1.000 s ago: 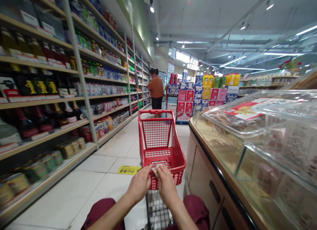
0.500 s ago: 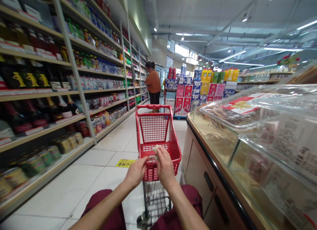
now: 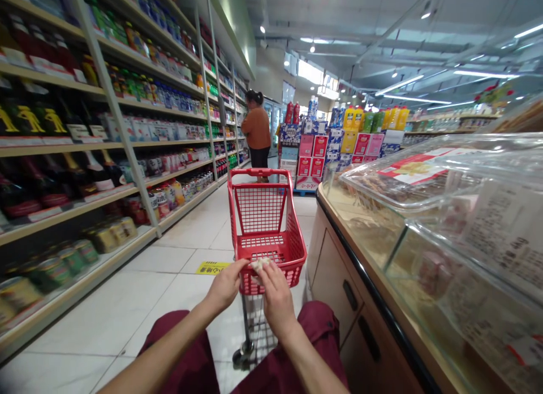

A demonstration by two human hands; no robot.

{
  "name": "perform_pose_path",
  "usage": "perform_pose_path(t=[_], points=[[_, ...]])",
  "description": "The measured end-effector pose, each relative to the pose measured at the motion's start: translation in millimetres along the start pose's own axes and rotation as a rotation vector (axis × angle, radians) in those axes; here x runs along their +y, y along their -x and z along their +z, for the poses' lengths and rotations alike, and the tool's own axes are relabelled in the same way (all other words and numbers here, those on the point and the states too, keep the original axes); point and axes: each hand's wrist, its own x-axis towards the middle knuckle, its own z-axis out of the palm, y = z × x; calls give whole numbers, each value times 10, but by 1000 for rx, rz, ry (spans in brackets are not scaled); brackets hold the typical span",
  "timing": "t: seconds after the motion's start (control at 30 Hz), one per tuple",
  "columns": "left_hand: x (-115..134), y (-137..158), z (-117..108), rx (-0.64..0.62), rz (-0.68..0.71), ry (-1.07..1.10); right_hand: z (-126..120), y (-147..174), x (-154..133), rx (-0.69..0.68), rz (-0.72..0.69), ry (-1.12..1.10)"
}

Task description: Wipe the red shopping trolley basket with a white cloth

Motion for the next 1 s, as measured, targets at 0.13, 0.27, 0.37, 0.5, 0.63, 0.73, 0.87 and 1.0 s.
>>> perform_pose_path(t=[0.13,0.27,0.37,0.5,0.63,0.73,0.87,1.0], points=[[2,9,-23,-49,-15,-45,93,204,107,-91,-25,41],[-27,11,0,-32,-12,-71,-55,363,251,-80,60,78],[-15,15,22,-25,-6,-81,-227,280,369,47,127,98],[6,17,38,-30,10,-101,-191,386,527,12,207,159],[-25,19,50,-37,23,-117,-179,566,626,-89,245,154],[-48,26,53,-36,28,-125,-338,399,663,78,262,150],[-41,36,55,-60,17,-131,-307,229,677,202,327,126],[-38,45,66,-72,15,-114,-9,523,662,73,353,83]])
